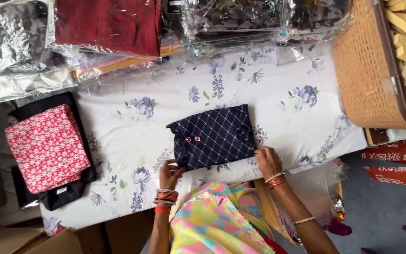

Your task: The person is folding clothes at the folding station.

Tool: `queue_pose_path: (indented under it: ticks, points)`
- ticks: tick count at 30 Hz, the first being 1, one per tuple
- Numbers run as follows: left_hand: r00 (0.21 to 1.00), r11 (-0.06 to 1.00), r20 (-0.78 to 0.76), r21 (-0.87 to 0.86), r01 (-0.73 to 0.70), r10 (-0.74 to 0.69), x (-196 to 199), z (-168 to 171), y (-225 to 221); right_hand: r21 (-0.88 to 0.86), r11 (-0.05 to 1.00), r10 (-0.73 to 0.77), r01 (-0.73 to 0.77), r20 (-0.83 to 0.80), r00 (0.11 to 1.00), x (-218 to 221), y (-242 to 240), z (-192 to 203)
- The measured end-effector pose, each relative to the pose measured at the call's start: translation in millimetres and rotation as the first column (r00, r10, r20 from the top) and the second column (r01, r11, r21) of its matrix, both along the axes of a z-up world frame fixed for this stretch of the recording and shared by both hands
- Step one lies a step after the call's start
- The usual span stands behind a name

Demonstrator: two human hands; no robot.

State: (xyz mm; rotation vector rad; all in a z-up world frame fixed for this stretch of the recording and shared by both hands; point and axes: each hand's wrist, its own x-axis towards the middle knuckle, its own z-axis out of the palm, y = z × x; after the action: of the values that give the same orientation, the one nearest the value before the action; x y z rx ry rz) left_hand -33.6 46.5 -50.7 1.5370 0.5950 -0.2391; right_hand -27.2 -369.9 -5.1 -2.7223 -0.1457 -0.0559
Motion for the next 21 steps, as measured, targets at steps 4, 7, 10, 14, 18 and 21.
queue_pose_path:
  ticks: [4, 7, 10, 14, 18, 21]
  points:
    - [0.962, 0.941, -0.020, 0.206, 0.270, -0.272, -12, 0, -13, -0.135, 0.991, -0.014, 0.015, 0.014, 1.000, -3, -5, 3]
    - [0.923, 0.810, -0.030, 0.468, 0.353, -0.384, -9, 15, -12, -0.154, 0.988, -0.007, 0.008, 0.003, 1.000, -1, 1, 10]
    - [0.911, 0.767, -0.115, 0.505, 0.396, -0.395, 0, 22, -3, -0.120, 0.993, -0.015, 0.013, -0.016, 1.000, 8, 7, 26]
    - [0.889, 0.782, -0.025, 0.465, 0.415, -0.457, 15, 2, 8, -0.094, 0.995, -0.011, 0.016, 0.056, 0.998, 33, 7, 43]
    - [0.932, 0.733, 0.225, 0.678, 0.061, -0.285, 96, 41, 2, -0.070, 0.994, -0.077, 0.085, 0.115, 0.990, 87, 16, 37]
    - [0.871, 0.604, 0.301, 0.797, -0.006, -0.389, 145, 55, -9, 0.105, 0.993, -0.076, 0.062, 0.128, 0.989, 128, 35, 44]
